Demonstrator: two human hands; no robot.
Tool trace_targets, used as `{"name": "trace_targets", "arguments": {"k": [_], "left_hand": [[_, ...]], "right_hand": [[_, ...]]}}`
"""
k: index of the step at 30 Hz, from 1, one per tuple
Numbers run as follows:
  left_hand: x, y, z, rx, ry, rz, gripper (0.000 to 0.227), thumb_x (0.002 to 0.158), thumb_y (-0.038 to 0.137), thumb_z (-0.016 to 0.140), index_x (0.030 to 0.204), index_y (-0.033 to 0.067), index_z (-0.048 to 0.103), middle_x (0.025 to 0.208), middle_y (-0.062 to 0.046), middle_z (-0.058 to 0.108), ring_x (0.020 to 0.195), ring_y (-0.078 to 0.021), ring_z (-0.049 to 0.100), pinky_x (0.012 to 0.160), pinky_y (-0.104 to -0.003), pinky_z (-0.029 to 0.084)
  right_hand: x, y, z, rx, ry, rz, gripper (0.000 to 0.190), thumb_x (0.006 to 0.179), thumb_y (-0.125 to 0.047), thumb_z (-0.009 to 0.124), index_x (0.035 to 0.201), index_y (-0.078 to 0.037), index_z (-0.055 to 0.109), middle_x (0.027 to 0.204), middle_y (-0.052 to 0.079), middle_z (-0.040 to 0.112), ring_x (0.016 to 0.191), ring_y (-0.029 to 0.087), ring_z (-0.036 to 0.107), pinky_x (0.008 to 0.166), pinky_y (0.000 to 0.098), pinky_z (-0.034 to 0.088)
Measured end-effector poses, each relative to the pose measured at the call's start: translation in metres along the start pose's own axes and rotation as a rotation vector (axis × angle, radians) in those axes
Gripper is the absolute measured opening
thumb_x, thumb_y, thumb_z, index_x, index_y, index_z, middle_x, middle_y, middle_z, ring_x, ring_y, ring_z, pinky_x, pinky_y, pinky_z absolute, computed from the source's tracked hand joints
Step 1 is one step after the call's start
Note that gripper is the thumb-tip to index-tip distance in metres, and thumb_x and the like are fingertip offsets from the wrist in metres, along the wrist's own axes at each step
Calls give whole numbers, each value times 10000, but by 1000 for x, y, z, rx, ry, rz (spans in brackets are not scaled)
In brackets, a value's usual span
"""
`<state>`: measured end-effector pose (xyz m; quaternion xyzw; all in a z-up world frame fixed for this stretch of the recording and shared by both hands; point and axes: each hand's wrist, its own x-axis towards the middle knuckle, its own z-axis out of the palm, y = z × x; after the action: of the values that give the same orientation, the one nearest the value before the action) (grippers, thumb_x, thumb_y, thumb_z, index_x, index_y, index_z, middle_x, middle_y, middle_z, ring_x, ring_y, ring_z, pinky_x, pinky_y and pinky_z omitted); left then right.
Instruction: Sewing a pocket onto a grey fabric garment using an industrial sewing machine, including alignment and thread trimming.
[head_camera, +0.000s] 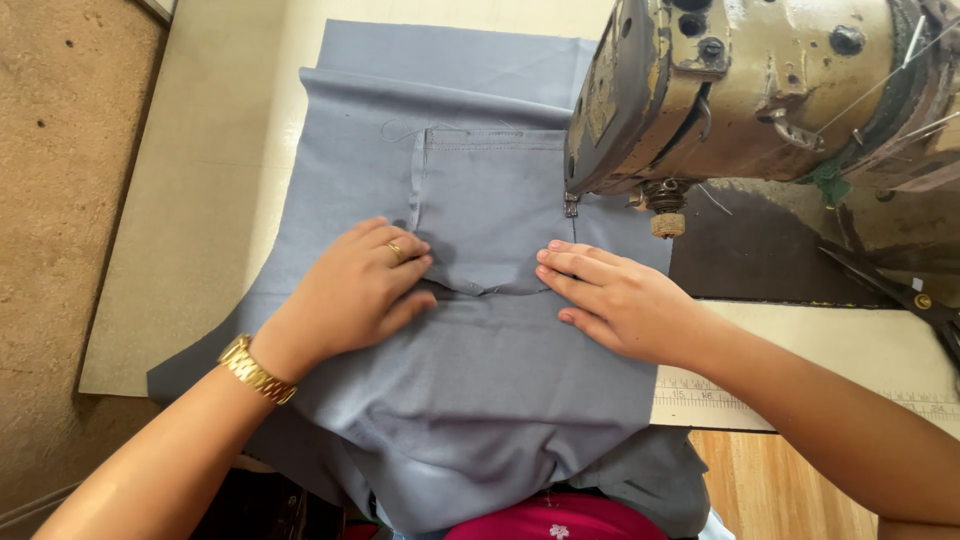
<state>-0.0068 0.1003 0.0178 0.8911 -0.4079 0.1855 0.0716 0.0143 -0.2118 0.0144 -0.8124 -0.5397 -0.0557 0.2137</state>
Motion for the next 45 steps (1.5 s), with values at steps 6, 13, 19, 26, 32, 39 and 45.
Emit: {"name": "trace_targets", "arguments": {"k": [6,13,19,26,32,39,45], "left_hand": [[39,2,3,-197,121,-217,345,835,377,641,947,51,635,1028,-121,626,1023,-310,573,930,-436,405],[104,22,65,-218,15,-267,779,745,606,628,1304,90,458,1387,-149,416,1296,-378,368,1047,-578,259],[105,18,72,-153,-105,-249,818,730,736,511,1351,209,441,1478,-69,317,1360,-360,257,1051,-621,186],[104,14,77,-171,-110,-261,819,719,722,537,1379,251,420,1490,-50,303,1365,-355,251,1054,-617,180],[106,11,79,-169,-126,-259,832,709,739,534,1380,261,417,1494,-42,294,1367,-358,239,1044,-617,188],[111,5,78,-174,-146,-249,847,711,744,539,1395,268,392,1498,-44,282,1370,-362,222,1044,-626,186],[116,2,76,-158,-129,-225,768,736,721,524,1312,216,465,1480,-66,292,1354,-363,227,1024,-635,191]], "right_hand": [[-1,-2,-17,88,52,81,350,898,-226,535,1162,1,570,1236,157,537,1221,333,479,1027,428,363],[-14,-6,-2,26,76,98,403,867,-277,585,1130,29,567,1200,173,526,1202,355,487,1019,430,382],[-15,-4,-13,32,77,74,397,888,-242,552,1164,43,551,1206,180,535,1188,366,496,1000,428,395],[-16,3,-11,27,91,96,432,870,-308,577,1166,6,574,1202,163,541,1194,359,490,997,440,397],[-16,8,-10,-50,70,109,447,864,-375,572,1155,-35,589,1221,126,557,1210,318,494,1008,418,379],[-16,13,-11,-43,67,91,441,872,-369,565,1151,-29,588,1217,139,559,1210,325,494,1005,418,383],[-21,22,-10,-118,-37,128,497,882,-406,533,1253,-75,524,1315,95,497,1281,269,427,864,344,482]]}}
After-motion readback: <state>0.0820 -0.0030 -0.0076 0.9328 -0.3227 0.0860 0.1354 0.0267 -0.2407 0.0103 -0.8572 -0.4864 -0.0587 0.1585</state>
